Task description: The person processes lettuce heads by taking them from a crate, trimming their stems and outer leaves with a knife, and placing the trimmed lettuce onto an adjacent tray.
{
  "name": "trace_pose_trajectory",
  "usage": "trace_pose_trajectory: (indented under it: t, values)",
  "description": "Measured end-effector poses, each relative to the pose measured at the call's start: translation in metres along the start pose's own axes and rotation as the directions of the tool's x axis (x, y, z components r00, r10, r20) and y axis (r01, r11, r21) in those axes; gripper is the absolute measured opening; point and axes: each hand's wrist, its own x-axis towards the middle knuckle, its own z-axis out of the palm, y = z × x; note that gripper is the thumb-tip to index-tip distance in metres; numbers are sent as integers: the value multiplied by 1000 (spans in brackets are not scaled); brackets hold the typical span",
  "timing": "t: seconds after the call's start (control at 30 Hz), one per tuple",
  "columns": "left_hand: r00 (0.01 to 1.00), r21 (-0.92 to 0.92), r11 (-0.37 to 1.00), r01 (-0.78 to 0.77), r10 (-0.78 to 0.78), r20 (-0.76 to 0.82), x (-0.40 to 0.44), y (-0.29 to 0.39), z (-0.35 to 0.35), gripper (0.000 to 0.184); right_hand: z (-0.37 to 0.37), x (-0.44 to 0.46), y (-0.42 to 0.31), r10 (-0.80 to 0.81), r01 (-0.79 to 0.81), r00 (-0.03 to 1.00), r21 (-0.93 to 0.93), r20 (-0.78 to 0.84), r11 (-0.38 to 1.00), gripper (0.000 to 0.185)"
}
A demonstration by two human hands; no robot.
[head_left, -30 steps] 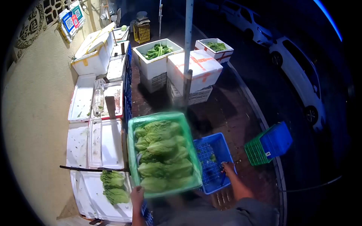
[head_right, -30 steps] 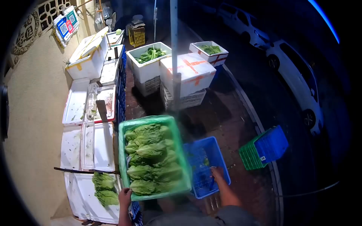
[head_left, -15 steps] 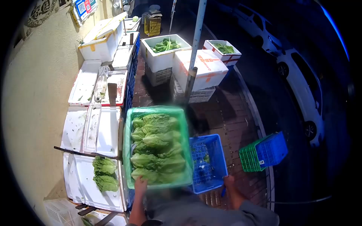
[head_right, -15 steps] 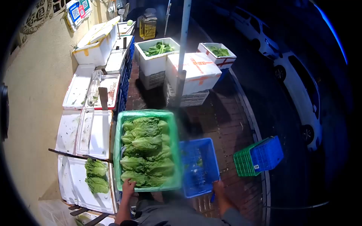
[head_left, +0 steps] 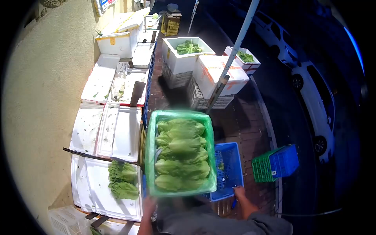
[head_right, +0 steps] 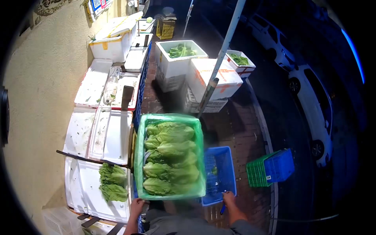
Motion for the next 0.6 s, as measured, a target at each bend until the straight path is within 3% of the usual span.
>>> trace_pose_trajectory:
  t: [0.03, 0.13, 0.17, 0.27, 0.3, 0.4, 0.43, 0.53, 0.57, 0.6]
  values:
    - [960, -103, 955, 279, -275, 52, -2, 9, -9, 41, 14, -1, 11, 9, -14, 996, 58, 86, 998, 24]
    - [907, -88, 916, 392, -369, 203, -10, 7, -29, 38, 44, -21, 26, 75, -84, 966, 23, 248, 996, 24]
    - [935, -54, 947, 317, -302, 188, -16, 10, -37, 41, 52, -26, 26, 106, -133, 958, 85, 267, 987, 25]
    - [841, 58, 918, 392, -383, 382, -24, -36, -23, 56, 66, -67, -6, 187, -284, 922, 263, 340, 922, 30]
    - [809, -2, 895, 447, -403, 428, -32, -33, -27, 62, 89, -40, 27, 93, -265, 893, 347, 440, 900, 36]
    - [656, 146, 958, 245, -275, 703, -40, -47, -35, 58, 111, -43, 20, 209, -426, 861, 432, 463, 795, 39]
    - [661, 189, 889, 416, -439, 609, -49, -59, -23, 60, 108, -55, 8, 177, -463, 822, 455, 540, 761, 41]
    - [552, 174, 884, 434, -414, 724, -47, -95, -13, 58, 131, -63, 1, 198, -491, 836, 539, 511, 684, 39]
    - [556, 133, 851, 509, -442, 703, -43, -36, -46, 56, 138, -62, 4, 184, -449, 868, 571, 461, 687, 35]
    - [630, 156, 918, 364, -367, 684, -36, -32, -49, 52, 141, -63, 0, 137, -429, 864, 568, 484, 703, 34]
